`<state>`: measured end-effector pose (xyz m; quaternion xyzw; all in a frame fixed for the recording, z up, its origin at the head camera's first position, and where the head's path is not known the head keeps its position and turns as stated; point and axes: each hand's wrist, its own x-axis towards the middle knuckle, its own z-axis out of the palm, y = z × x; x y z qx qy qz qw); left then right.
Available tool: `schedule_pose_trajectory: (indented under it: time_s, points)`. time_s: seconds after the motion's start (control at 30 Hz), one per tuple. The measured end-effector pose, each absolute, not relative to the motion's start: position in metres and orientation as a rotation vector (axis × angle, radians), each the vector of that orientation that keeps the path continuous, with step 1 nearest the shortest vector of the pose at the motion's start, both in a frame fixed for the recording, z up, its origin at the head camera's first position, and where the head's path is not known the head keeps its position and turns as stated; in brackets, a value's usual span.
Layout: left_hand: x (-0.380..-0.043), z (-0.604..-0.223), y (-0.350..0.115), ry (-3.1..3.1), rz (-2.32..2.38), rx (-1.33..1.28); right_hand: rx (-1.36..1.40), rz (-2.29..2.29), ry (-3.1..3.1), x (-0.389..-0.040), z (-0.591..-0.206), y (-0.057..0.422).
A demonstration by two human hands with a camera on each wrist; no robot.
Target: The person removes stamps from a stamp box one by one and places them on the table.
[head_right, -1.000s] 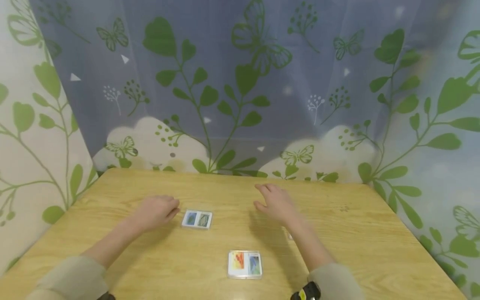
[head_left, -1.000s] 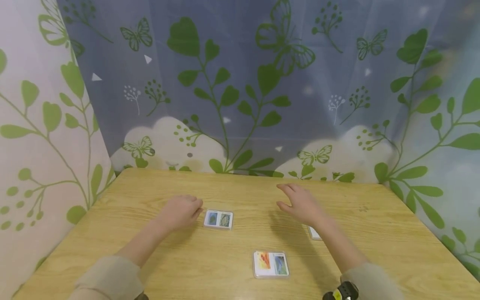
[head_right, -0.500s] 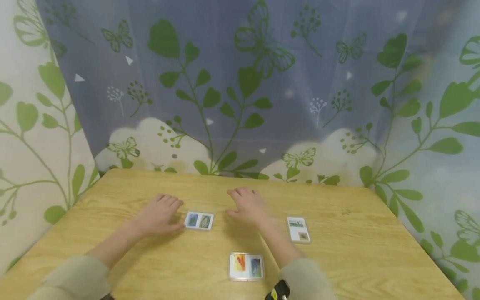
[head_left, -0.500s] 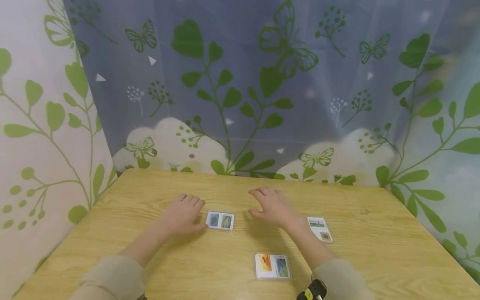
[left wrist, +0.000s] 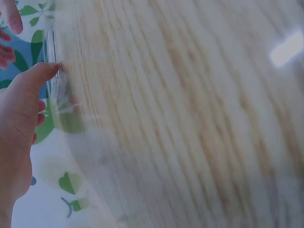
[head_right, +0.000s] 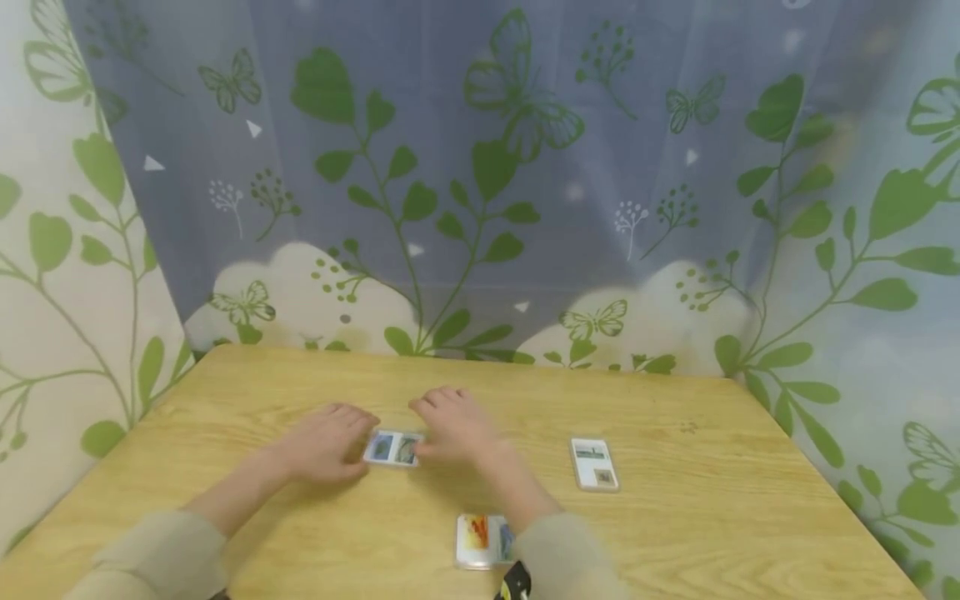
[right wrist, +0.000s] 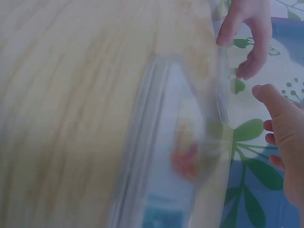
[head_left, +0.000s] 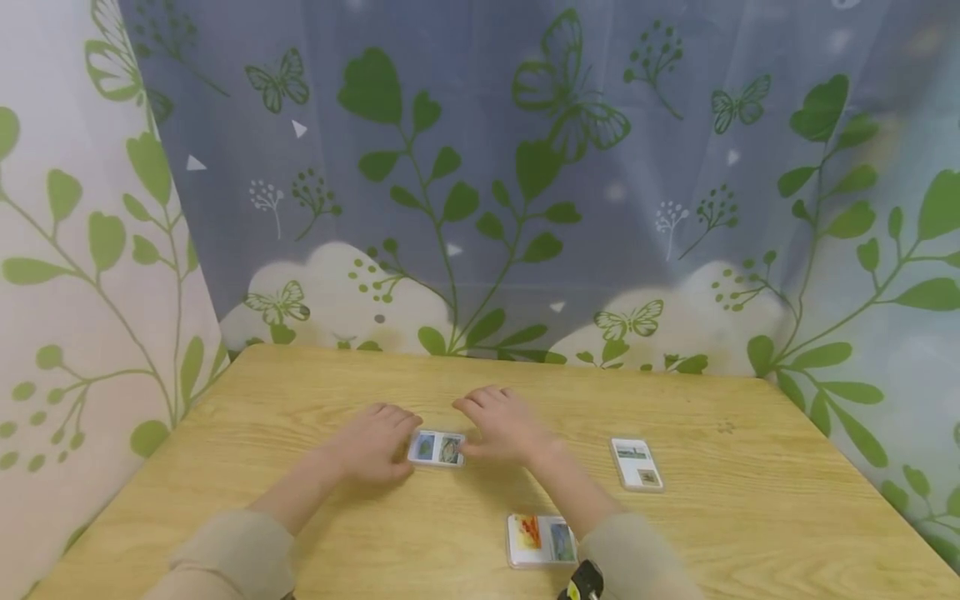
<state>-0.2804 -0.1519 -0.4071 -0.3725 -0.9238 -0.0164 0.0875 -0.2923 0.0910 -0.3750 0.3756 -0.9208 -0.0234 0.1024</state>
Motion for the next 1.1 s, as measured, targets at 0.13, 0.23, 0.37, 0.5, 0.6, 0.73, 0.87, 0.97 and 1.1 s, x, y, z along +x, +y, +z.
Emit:
schedule_pose_trajectory:
  time_s: [0.13,0.23,0.37,0.5,0.6,0.73,0.87,0.97,1.1]
  points:
    - [-0.282,-0.408,-0.150,-2.721,-0.010,-1.131,1.126,-0.085,-2.725,-0.292,-0.381,0.082]
    - [-0.283,-0.408,-0.149,-2.700,0.020,-1.130,1.118,-0.075,-2.735,-0.292,-0.385,0.077]
    - [-0.284,-0.408,-0.149,-2.691,0.043,-1.130,1.087,-0.098,-2.765,-0.291,-0.390,0.071]
    - [-0.283,-0.410,-0.148,-2.729,0.034,-1.123,1.078,-0.151,-2.804,-0.291,-0.395,0.065]
    - [-0.283,-0.411,-0.148,-2.761,0.014,-1.115,1.102,-0.193,-2.808,-0.291,-0.399,0.061]
    - [-0.283,-0.412,-0.148,-2.770,0.014,-1.115,1.127,-0.201,-2.802,-0.289,-0.401,0.058]
    - [-0.285,-0.413,-0.148,-2.768,0.012,-1.123,1.130,-0.194,-2.798,-0.287,-0.400,0.057]
    - [-0.284,-0.413,-0.149,-2.776,-0.005,-1.121,1.135,-0.206,-2.794,-0.287,-0.400,0.056]
    - [-0.283,-0.413,-0.149,-2.797,-0.025,-1.113,1.140,-0.224,-2.789,-0.288,-0.401,0.055]
